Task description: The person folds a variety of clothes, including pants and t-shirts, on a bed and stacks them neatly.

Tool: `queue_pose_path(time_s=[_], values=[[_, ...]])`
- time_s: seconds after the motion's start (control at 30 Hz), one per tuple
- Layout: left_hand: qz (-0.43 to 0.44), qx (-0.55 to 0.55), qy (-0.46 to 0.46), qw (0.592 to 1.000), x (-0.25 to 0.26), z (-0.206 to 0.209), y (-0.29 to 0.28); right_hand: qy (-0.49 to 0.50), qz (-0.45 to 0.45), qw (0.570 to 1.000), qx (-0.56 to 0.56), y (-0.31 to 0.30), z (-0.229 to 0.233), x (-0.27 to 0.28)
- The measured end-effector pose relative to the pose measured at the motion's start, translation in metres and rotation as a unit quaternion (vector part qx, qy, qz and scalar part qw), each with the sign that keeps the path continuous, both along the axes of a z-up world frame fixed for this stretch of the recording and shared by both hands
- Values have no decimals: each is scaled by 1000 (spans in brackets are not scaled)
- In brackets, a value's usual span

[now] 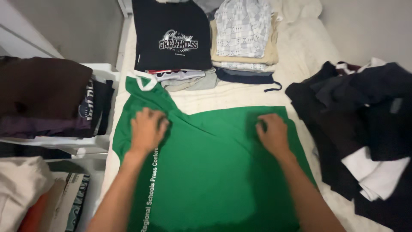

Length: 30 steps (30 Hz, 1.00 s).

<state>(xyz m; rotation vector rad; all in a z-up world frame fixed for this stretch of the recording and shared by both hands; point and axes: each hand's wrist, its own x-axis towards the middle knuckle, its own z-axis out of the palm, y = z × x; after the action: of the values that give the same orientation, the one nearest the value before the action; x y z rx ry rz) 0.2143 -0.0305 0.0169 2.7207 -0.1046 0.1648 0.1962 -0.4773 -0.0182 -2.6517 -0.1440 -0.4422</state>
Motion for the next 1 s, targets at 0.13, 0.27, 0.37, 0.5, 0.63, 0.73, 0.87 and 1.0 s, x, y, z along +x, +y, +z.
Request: queue_pose_path(time_s=[0.13, 0.27, 0.37, 0.5, 0.63, 0.73, 0.87, 1.0], values=[[-20, 40, -1, 999, 13, -26, -8, -48, 1, 990, -131, -6, -7, 10], [-3, 46, 41, 998, 37, -36, 2, -56, -88, 984, -144, -30, -12, 37], [-1, 62, 22, 998, 41, -40, 2, 10, -151, 982, -115, -53, -21, 61], [2, 55, 5, 998, 40, -43, 1, 12, -153, 987, -44, -82, -25, 84], [0, 64, 14, 998, 48, -43, 1, -79, -143, 980, -111, -39, -11, 68], [-2, 71, 17, 997, 52, -39, 2, -77, -64, 985, -144, 7, -2, 24], [-26, 24, -73, 997, 14, -33, 7, -7, -82, 983, -162, 18, 2, -73], [23, 34, -93, 995, -98, -22, 20, 73, -246, 941, -219, -9, 10, -188]])
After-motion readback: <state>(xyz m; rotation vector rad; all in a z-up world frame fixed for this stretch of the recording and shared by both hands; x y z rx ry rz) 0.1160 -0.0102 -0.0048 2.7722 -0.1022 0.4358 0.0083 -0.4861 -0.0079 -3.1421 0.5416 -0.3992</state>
